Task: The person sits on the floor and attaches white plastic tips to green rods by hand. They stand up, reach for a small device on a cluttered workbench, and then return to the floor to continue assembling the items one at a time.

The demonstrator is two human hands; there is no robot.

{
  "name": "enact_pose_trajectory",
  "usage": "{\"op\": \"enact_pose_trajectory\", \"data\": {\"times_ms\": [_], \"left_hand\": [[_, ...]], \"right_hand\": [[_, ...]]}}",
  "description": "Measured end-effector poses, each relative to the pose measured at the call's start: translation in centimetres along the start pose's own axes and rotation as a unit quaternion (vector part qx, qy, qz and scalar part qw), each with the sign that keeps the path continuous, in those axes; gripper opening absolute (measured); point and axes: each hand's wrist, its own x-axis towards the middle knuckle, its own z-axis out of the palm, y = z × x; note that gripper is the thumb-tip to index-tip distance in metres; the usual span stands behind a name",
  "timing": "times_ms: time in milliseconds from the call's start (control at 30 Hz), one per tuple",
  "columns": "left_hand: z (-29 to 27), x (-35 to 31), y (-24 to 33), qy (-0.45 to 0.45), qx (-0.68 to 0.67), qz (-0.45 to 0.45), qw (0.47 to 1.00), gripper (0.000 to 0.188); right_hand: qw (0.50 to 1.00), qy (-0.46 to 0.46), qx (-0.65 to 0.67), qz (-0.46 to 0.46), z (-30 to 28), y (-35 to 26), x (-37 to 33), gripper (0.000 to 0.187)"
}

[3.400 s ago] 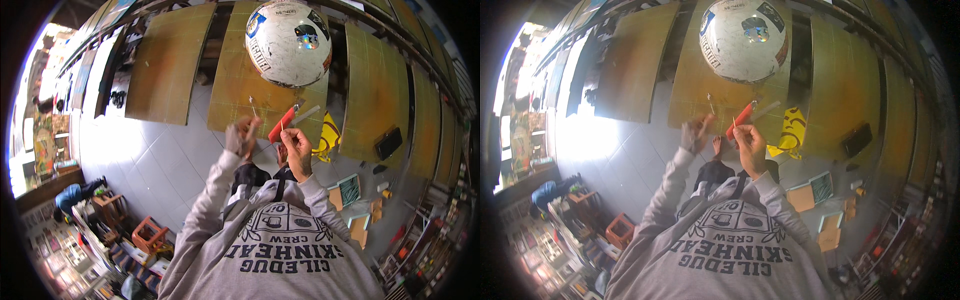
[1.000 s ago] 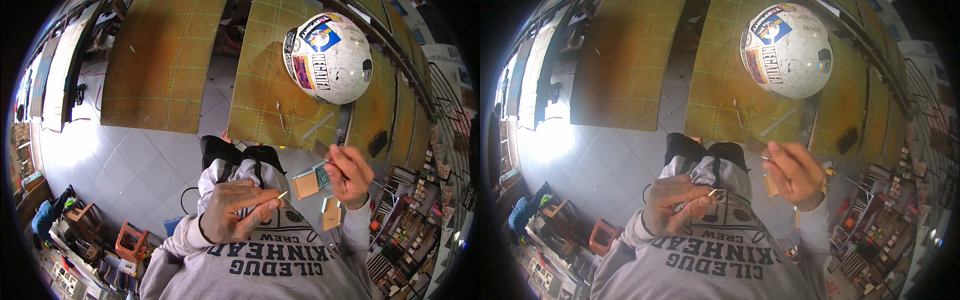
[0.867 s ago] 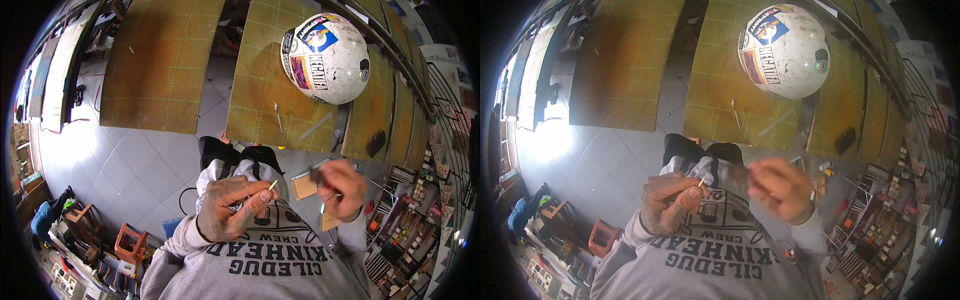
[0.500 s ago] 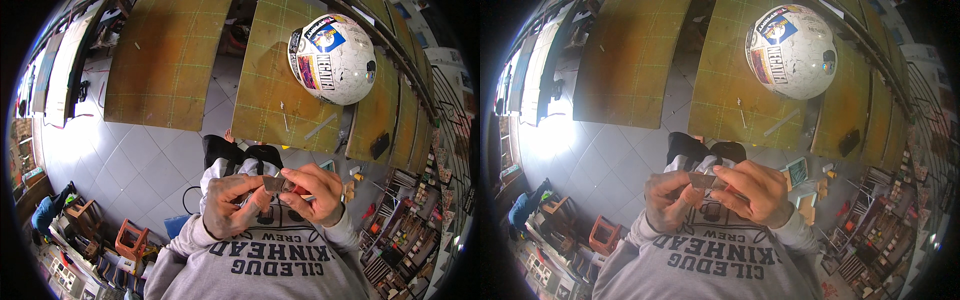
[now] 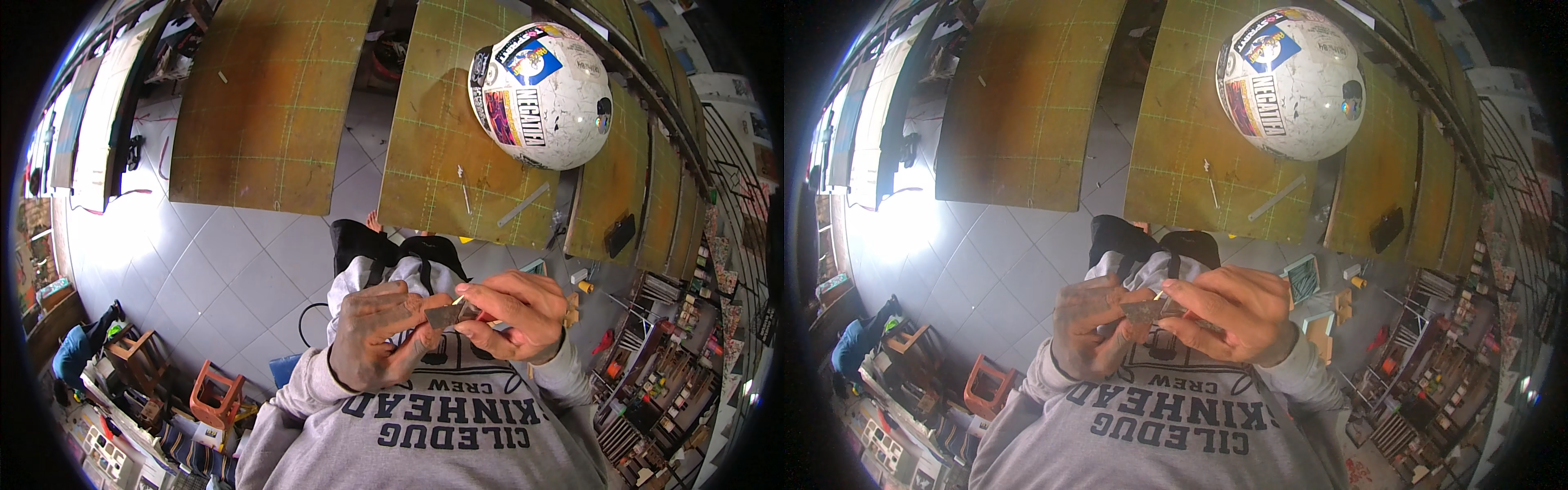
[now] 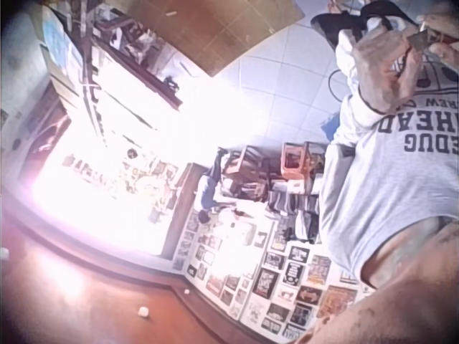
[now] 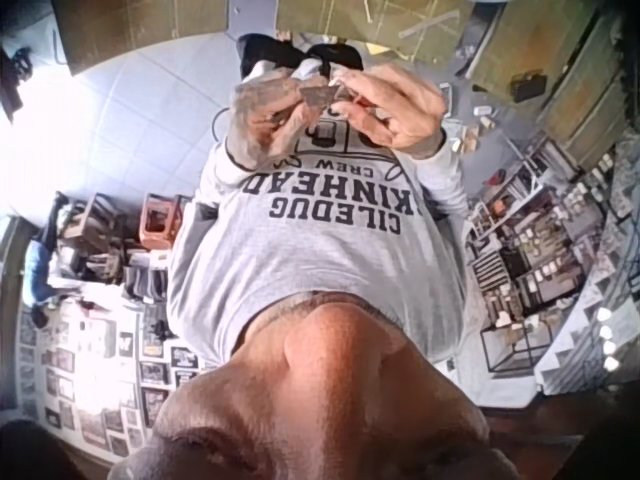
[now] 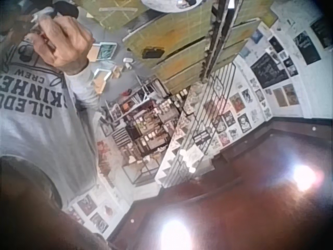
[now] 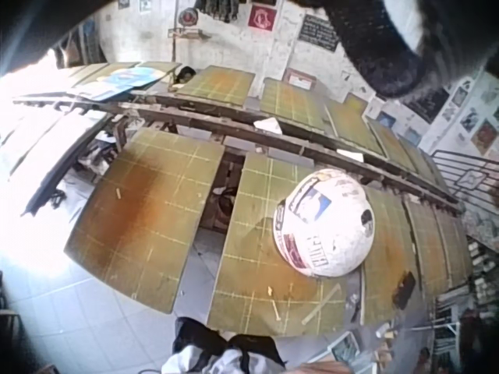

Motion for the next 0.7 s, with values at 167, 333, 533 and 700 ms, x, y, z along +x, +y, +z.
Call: {"op": "enact_pose_trajectory", "data": {"times_ms": [167, 333, 533, 700], "left_hand": [[-0.6, 0.2, 0.9, -0.025, 0.006, -0.017, 1.000, 0.019], [-0.4, 0.2, 2.0, 0.019, -0.113, -0.115, 0.987, 0.016], [-0.3, 0.0, 2.0, 0.032, -0.115, -0.146, 0.982, 0.015], [-0.7, 0.0, 2.0, 0.031, -0.038, -0.086, 0.995, 0.020]], "right_hand": [[0.995, 0.024, -0.079, 0.054, -2.0, 0.3, -0.3, 0.032], [0.993, 0.080, -0.050, 0.066, -3.4, -0.2, -0.1, 0.035], [0.998, 0.000, 0.016, 0.055, -0.8, -1.3, 1.1, 0.035], [0.999, -0.005, 0.009, 0.031, -0.3, -1.1, 1.4, 0.033]]}}
